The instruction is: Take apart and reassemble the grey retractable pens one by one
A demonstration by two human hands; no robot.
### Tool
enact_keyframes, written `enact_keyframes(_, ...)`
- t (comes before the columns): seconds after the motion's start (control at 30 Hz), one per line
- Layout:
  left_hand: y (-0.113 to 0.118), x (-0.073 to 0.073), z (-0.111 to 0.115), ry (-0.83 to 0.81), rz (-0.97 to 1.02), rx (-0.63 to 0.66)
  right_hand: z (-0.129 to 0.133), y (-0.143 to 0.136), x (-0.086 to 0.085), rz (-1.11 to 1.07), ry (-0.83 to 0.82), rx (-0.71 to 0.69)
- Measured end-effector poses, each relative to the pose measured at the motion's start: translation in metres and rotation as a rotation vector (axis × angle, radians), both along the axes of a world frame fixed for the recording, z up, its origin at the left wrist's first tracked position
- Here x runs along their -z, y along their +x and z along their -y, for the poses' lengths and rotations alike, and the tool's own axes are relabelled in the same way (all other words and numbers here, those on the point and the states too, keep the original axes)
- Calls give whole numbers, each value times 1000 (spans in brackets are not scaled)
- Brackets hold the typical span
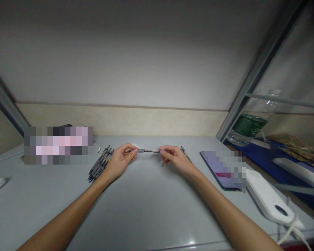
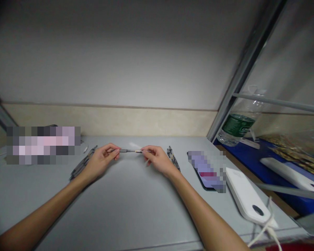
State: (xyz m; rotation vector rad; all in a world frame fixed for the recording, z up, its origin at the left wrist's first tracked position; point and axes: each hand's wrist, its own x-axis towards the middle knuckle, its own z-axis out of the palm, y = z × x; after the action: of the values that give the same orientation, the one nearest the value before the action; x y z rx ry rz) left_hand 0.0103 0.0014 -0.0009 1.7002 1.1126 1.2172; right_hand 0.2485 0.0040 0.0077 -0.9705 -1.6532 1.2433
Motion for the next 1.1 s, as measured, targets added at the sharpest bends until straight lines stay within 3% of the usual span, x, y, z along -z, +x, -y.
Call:
enact_keyframes(0.1, -1, 2, -2, -14, 48, -20, 1, 0, -1, -44, 28, 13)
enact_keyframes(0.27, 0, 1, -2, -45, 112, -41, 0, -1, 1, 4, -88, 78)
enact_keyframes(0.5, 0, 3, -3, -62, 126, -14, -4, 2, 3, -75, 20, 126)
enact_keyframes(0.67, 1, 4, -3, -71, 126, -8, -1, -1, 2, 2, -82, 103)
enact_keyframes(0.87, 1, 5, -3, -77, 134, -19, -2, -1, 3, -80, 47, 162)
enact_keyframes(1.1, 2, 5, -2, -81, 178, -9, -4, -1, 6, -108, -22, 133)
